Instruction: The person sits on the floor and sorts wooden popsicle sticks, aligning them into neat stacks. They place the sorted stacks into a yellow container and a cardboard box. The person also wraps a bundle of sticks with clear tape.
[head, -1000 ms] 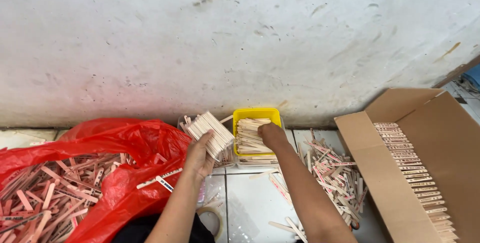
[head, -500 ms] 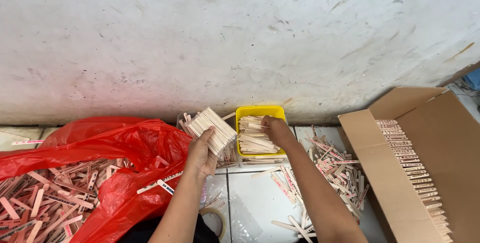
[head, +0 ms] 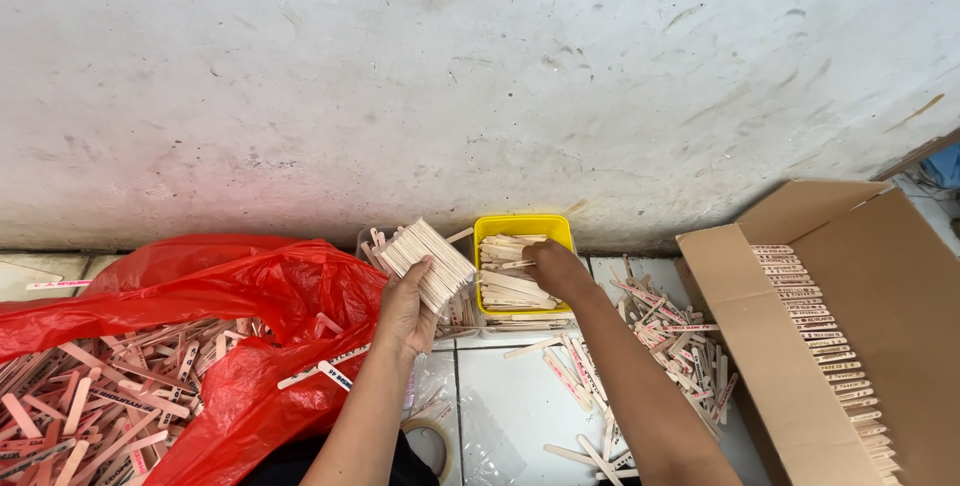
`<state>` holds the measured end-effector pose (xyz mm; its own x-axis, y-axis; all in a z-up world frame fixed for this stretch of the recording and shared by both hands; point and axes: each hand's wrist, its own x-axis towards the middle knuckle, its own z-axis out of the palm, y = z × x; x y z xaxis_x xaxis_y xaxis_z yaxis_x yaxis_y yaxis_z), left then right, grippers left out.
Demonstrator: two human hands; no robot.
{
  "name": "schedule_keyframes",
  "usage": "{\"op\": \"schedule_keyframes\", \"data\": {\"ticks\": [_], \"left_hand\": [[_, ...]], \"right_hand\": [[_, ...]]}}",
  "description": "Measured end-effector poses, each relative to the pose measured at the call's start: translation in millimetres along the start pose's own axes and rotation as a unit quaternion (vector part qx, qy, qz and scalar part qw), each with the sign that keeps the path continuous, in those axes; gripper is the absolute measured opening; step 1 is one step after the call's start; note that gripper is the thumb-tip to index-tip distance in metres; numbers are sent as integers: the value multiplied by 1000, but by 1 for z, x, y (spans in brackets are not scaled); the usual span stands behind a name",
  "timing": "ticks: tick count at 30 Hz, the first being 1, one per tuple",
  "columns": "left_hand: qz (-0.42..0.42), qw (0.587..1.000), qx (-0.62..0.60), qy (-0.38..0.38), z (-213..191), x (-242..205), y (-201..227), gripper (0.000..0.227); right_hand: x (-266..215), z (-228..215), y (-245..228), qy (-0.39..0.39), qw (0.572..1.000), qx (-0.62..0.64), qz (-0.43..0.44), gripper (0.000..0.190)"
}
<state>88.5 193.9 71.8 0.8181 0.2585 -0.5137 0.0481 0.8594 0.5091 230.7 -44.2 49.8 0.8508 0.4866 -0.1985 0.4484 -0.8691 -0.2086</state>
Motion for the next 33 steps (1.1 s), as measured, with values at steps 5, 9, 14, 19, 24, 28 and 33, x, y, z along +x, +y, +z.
{"op": "schedule_keyframes", "data": {"ticks": [5,9,14,19,24,28,33], "left_hand": [[4,1000,-5,-8,0,-1,0,49],[4,1000,4,-18,-3,3,-3,51],[-4,999,14,-29,1,-8,1,50],[-26,998,6,-55,-7,-4,-5,50],[-40,989,11,-139,-9,-8,-21,81],[-88,989,-14,-122,-7,-16,-35,56],[-106,985,10,-135,2,-47,-53,66]], "right_hand": [[-6,-1,5,60,996,55,-24,17],[-4,5,20,122,975,181,-39,7],[-27,-19,3,106,948,301,8,6],[-72,-34,-22,90,917,383,62,9],[-157,-19,-53,158,897,412,23,13],[-197,13,-68,122,886,436,98,12],[-227,35,-70,238,868,435,18,13]]}}
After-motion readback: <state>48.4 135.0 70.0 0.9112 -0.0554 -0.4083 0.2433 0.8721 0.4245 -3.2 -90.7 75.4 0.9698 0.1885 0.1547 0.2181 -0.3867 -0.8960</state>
